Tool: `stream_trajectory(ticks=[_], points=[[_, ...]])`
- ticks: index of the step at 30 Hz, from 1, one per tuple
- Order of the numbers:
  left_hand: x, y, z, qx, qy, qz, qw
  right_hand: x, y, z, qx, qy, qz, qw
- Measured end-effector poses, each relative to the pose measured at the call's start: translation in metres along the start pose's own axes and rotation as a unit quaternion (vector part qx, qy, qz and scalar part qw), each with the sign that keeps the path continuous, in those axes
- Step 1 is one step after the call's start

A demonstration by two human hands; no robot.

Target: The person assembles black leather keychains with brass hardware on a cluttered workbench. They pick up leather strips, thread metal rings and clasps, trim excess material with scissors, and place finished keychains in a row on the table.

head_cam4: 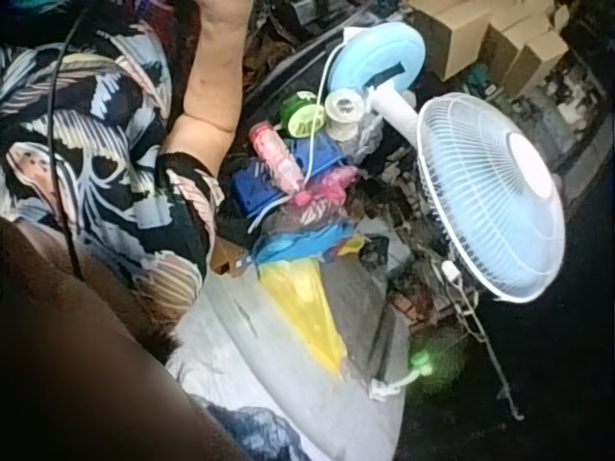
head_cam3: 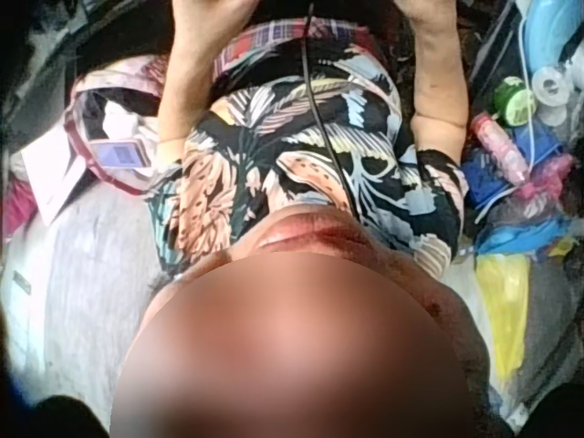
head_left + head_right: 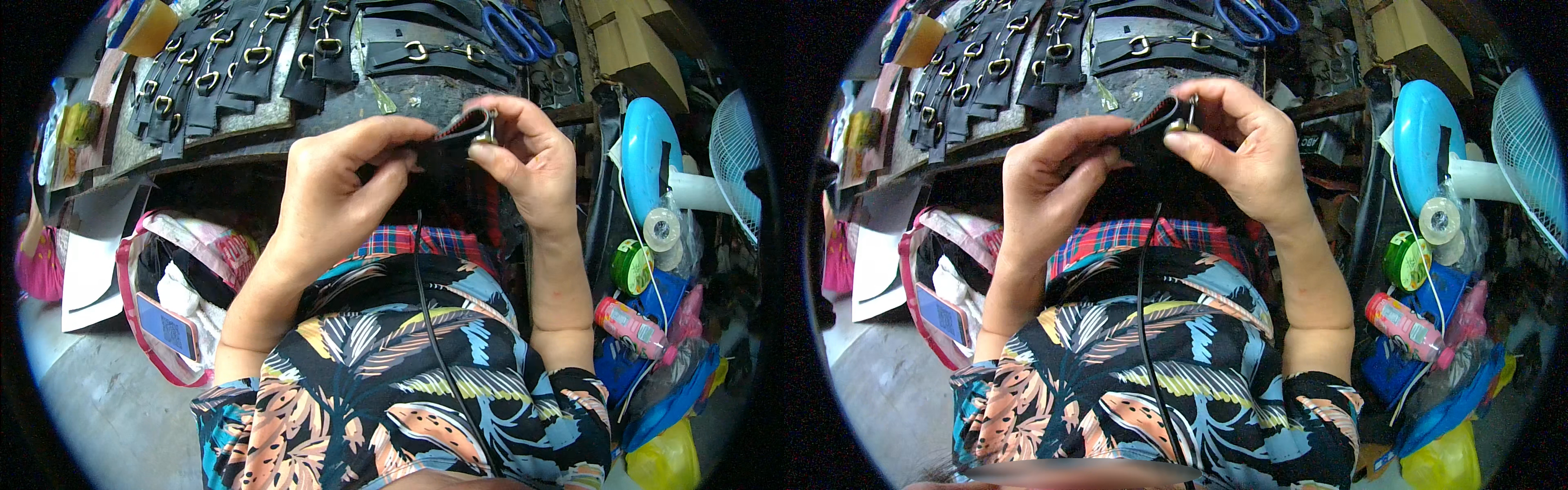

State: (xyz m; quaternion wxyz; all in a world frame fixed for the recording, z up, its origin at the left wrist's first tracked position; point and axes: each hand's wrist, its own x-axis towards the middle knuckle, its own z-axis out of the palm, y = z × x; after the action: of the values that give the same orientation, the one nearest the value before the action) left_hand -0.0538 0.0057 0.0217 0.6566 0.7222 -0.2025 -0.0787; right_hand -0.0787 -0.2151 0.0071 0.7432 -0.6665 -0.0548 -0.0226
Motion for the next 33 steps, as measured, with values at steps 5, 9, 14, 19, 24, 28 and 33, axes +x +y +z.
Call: stream_trajectory(ticks=[5, 9, 14, 19, 24, 28, 33], points=[[0.006, -0.001, 0.009, -0.087, 0.046, -0.030, 0.995, 0.002, -0.010, -0.001, -0.341, 0.089, -0.235, 0.906], [0.006, 0.000, 0.012, -0.081, 0.036, -0.022, 0.996, -0.002, -0.011, 0.007, -0.370, 0.082, -0.259, 0.888], [0.009, -0.002, 0.011, 0.008, 0.046, 0.018, 0.999, -0.003, -0.014, 0.008, -0.405, 0.097, -0.272, 0.868], [0.010, 0.000, 0.008, 0.055, -0.006, 0.094, 0.994, 0.000, -0.008, 0.006, -0.321, 0.022, -0.213, 0.922], [0.015, 0.008, -0.012, 0.257, 0.000, 0.239, 0.937, 0.002, -0.010, -0.010, -0.273, 0.036, -0.183, 0.944], [0.023, 0.001, -0.030, 0.399, 0.027, 0.358, 0.844, 0.015, -0.018, -0.041, -0.432, 0.036, -0.291, 0.853], [0.017, -0.011, -0.031, 0.419, -0.019, 0.325, 0.848, 0.012, -0.017, -0.054, -0.531, -0.008, -0.307, 0.790]])
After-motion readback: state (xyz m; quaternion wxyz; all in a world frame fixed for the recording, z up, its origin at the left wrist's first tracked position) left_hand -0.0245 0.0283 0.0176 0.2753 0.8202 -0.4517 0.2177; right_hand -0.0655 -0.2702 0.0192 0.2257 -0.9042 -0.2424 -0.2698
